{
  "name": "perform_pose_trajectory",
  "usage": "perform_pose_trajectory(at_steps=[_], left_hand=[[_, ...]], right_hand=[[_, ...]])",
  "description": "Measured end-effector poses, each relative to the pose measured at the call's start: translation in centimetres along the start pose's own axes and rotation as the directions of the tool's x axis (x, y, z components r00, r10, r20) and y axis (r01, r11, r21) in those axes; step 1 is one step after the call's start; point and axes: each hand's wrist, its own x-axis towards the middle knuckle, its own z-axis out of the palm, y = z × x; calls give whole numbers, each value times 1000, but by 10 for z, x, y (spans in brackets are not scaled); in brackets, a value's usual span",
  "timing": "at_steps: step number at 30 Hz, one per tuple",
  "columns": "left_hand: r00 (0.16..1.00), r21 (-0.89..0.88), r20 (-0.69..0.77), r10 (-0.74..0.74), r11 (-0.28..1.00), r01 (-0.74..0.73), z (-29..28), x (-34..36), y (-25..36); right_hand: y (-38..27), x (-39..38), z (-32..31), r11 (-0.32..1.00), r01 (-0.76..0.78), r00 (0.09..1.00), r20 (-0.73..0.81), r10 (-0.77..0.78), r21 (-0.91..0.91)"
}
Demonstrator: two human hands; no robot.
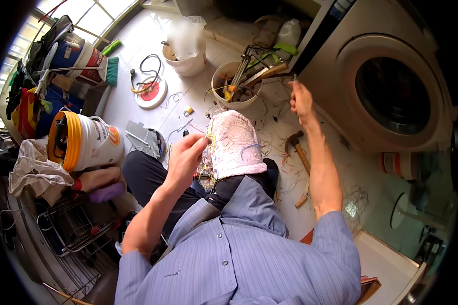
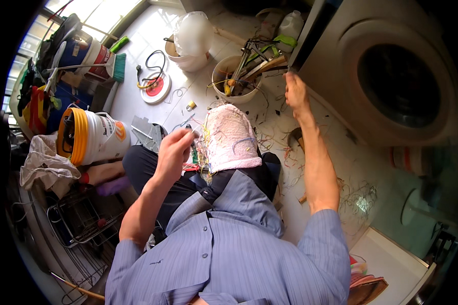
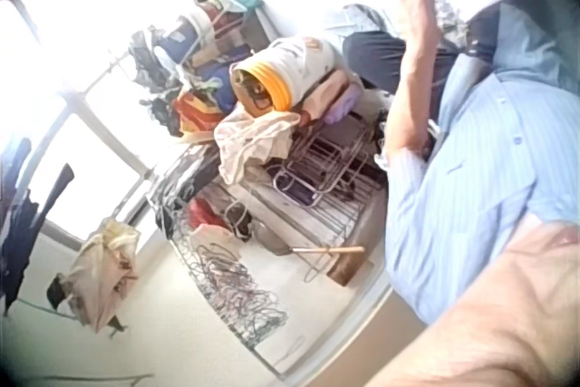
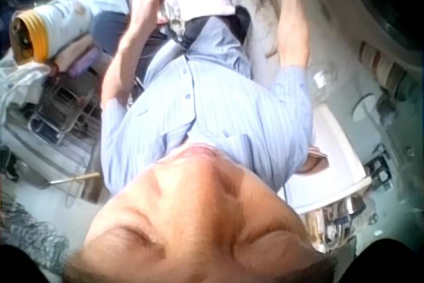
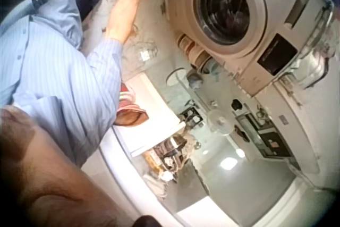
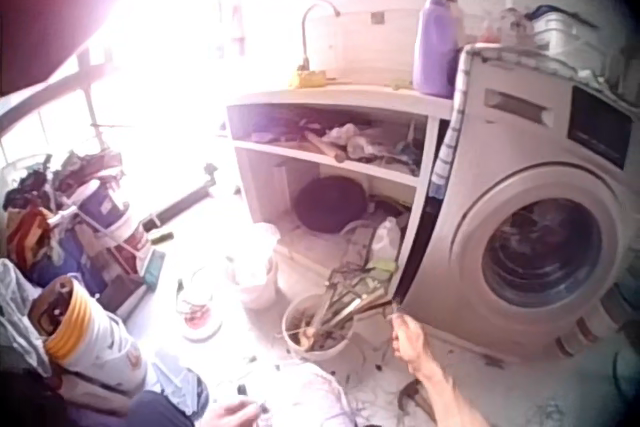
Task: The person strips insulation from wires using a utility knife while sitting on the floor. They then twist the exposed wire ends together by hand.
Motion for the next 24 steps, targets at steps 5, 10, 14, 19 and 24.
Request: perform_pose_trajectory(at_steps=[5,10,14,19,24], left_hand=[[997,192,-8,78,979,-75,36,67,-14],[988,600,-32,148,794,-100,46,82,-76],[986,639,-68,155,766,-76,47,83,-82],[993,612,-99,68,791,7,44,86,-80],[993,606,-87,74,796,-6,43,86,-81]], right_hand=[[36,-26,3,872,114,994,54,-100,-477],[34,-78,55,909,155,982,164,-97,-386],[54,-94,75,885,247,958,237,-162,-395],[53,-98,82,760,428,901,300,-314,-490],[52,-109,83,699,455,889,322,-325,-551]])
